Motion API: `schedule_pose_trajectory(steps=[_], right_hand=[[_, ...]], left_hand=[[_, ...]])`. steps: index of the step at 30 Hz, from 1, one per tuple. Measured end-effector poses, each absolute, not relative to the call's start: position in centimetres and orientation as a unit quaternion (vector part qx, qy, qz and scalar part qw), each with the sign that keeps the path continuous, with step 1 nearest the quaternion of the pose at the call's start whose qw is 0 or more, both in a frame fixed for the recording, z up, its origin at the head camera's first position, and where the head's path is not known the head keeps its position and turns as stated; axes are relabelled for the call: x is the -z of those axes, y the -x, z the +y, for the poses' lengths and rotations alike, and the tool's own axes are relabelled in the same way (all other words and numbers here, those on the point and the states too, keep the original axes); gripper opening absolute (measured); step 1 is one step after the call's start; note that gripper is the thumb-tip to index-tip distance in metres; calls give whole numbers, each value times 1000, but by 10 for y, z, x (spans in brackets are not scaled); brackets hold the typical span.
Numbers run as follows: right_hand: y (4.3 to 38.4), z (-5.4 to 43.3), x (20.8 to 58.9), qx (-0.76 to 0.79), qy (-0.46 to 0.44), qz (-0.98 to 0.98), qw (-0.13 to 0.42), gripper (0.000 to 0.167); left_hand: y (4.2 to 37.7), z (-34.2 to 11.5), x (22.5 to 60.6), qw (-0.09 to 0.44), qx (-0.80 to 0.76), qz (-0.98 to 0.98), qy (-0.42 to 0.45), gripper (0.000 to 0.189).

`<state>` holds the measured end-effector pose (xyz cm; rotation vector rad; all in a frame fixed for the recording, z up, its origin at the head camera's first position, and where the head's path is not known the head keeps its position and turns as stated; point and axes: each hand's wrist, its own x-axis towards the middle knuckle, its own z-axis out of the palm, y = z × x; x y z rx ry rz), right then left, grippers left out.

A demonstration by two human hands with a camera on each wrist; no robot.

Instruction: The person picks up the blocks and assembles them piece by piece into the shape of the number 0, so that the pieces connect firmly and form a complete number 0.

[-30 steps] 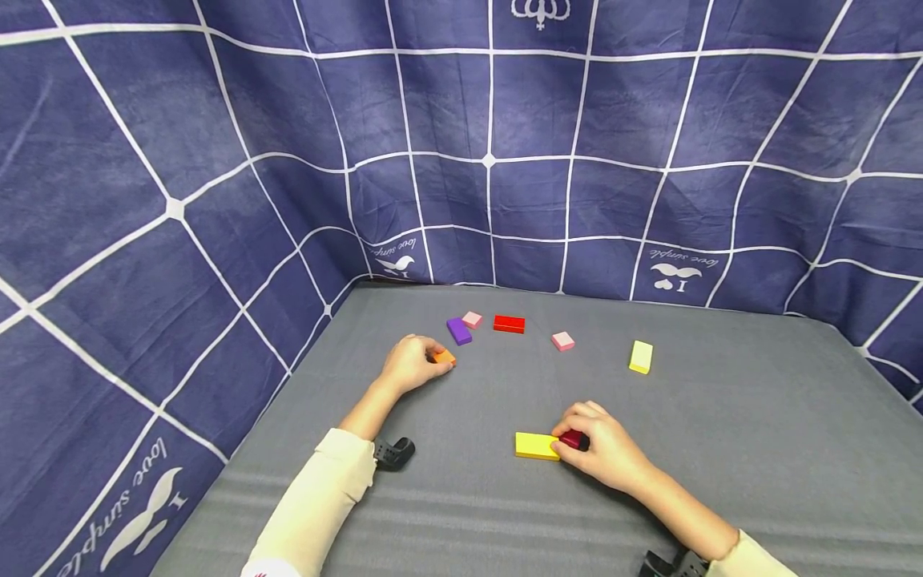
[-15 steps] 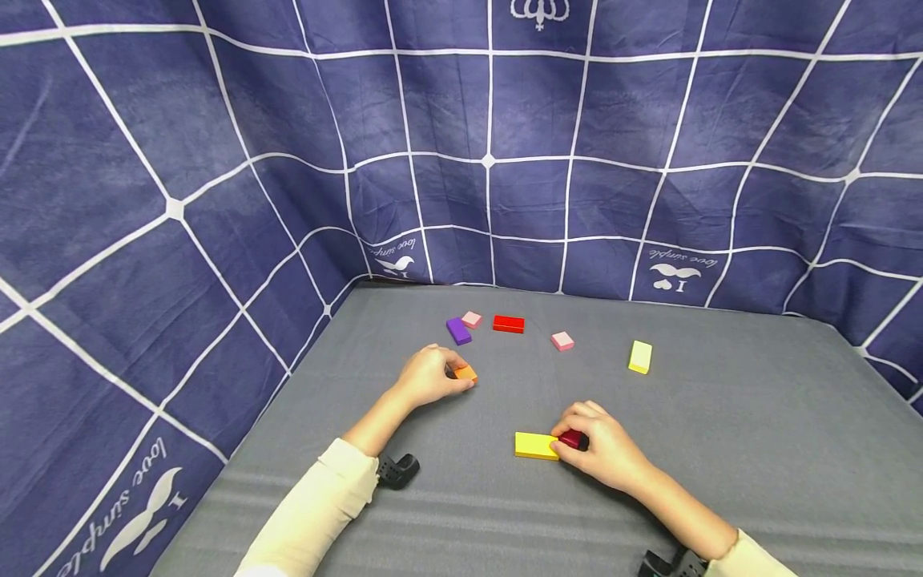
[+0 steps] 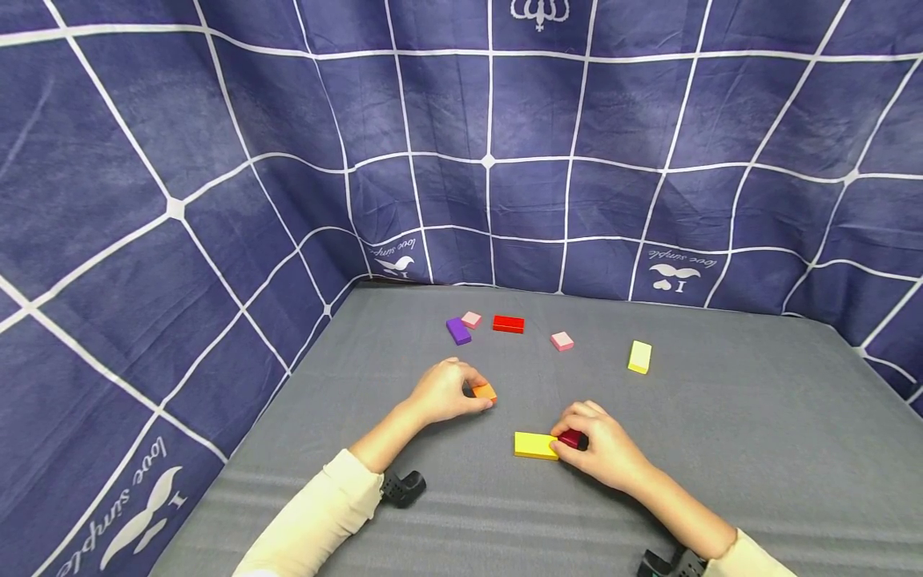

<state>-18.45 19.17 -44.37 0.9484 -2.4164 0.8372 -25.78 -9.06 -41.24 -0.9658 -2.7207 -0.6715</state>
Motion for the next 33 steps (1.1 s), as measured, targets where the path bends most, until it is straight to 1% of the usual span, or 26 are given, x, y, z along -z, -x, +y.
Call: schedule_pose_trajectory(steps=[6,12,21,24,33], right_hand=[[185,192,443,-301,-340,-868,203,14],[185,191,443,-300,-340,-868,202,14],[185,193,444,-298,-341,-869,199,5],[185,193,444,-298,-340,-869,199,5],[184,192,442,-293,-333,-874,198,13]], left_hand=[[250,-83,412,78,223,-909,344,28],[242,-76,415,78,212,-904,362,27],[232,-68,417,77,187,-900,386,24],[229,-67,418,80,178,-903,384,26],[225,-67,424,82,188,-904,374,25]])
